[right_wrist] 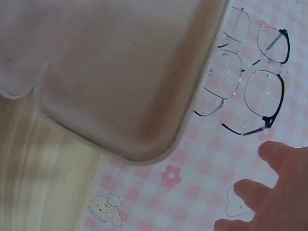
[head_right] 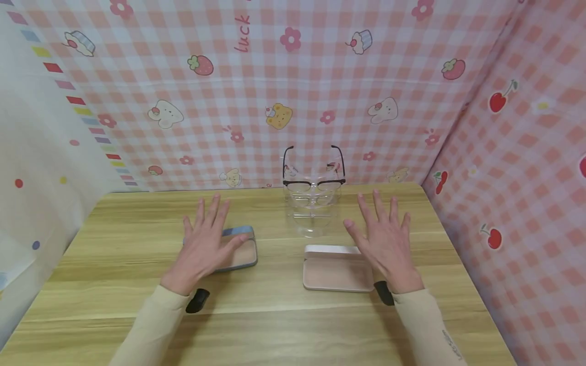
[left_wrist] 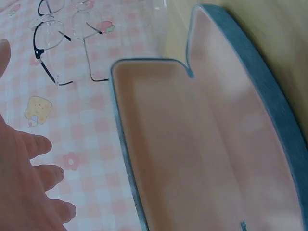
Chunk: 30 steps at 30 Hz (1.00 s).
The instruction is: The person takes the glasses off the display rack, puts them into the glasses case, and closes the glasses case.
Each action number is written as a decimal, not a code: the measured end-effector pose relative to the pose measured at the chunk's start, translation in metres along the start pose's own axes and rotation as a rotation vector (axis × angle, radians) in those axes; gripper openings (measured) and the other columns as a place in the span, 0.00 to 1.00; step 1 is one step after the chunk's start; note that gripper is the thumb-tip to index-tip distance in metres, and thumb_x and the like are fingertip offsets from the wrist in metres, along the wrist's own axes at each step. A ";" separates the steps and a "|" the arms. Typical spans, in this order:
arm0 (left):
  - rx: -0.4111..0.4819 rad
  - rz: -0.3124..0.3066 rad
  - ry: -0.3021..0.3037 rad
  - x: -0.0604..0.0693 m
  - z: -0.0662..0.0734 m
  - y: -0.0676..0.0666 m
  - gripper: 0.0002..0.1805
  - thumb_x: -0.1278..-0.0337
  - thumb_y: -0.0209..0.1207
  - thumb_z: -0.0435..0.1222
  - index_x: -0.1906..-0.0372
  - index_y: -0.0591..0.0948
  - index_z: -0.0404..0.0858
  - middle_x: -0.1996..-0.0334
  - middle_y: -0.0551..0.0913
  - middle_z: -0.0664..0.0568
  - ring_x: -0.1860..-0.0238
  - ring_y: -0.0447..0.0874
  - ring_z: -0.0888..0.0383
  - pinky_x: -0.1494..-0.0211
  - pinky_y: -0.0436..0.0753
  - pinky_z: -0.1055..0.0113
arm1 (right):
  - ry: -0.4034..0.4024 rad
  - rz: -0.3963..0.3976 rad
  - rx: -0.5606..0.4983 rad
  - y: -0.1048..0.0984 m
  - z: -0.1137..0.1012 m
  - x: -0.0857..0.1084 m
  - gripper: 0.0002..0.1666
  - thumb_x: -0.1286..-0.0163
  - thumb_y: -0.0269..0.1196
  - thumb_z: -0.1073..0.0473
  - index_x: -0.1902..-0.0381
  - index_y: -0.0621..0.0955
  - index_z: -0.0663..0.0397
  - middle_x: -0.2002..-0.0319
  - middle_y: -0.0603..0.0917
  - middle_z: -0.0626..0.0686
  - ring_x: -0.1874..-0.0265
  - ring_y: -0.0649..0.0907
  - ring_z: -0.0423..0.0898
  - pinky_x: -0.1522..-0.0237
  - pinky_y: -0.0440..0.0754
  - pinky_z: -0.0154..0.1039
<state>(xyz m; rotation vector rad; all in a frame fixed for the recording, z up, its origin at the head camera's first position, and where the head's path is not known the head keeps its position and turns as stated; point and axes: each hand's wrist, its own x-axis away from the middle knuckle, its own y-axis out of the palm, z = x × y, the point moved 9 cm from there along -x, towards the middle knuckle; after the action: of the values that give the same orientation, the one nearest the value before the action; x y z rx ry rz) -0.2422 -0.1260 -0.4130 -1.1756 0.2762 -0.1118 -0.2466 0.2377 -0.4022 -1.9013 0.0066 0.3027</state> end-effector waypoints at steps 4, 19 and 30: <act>0.026 0.019 -0.006 -0.005 0.006 -0.003 0.54 0.31 0.47 0.70 0.16 0.49 0.39 0.16 0.34 0.45 0.19 0.26 0.36 0.30 0.36 0.19 | -0.009 0.024 -0.029 -0.003 -0.005 -0.003 0.44 0.19 0.42 0.30 0.16 0.54 0.46 0.17 0.47 0.62 0.20 0.40 0.70 0.32 0.39 0.84; 0.338 0.061 0.002 -0.031 0.032 -0.013 0.51 0.30 0.43 0.70 0.16 0.50 0.43 0.16 0.40 0.50 0.17 0.33 0.41 0.25 0.42 0.25 | -0.034 0.076 -0.191 -0.013 -0.016 -0.021 0.41 0.16 0.36 0.34 0.16 0.53 0.46 0.17 0.49 0.58 0.21 0.47 0.70 0.32 0.43 0.84; 0.625 0.069 -0.044 -0.056 0.047 -0.010 0.46 0.29 0.44 0.70 0.16 0.55 0.50 0.17 0.53 0.51 0.19 0.51 0.46 0.21 0.55 0.38 | -0.062 0.060 -0.351 -0.019 -0.015 -0.042 0.40 0.15 0.36 0.35 0.17 0.55 0.51 0.18 0.53 0.61 0.20 0.48 0.67 0.30 0.45 0.81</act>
<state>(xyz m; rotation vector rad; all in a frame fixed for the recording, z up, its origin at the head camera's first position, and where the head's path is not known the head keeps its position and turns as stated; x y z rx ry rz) -0.2827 -0.0746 -0.3785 -0.5470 0.2197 -0.1018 -0.2812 0.2246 -0.3710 -2.2418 -0.0338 0.4257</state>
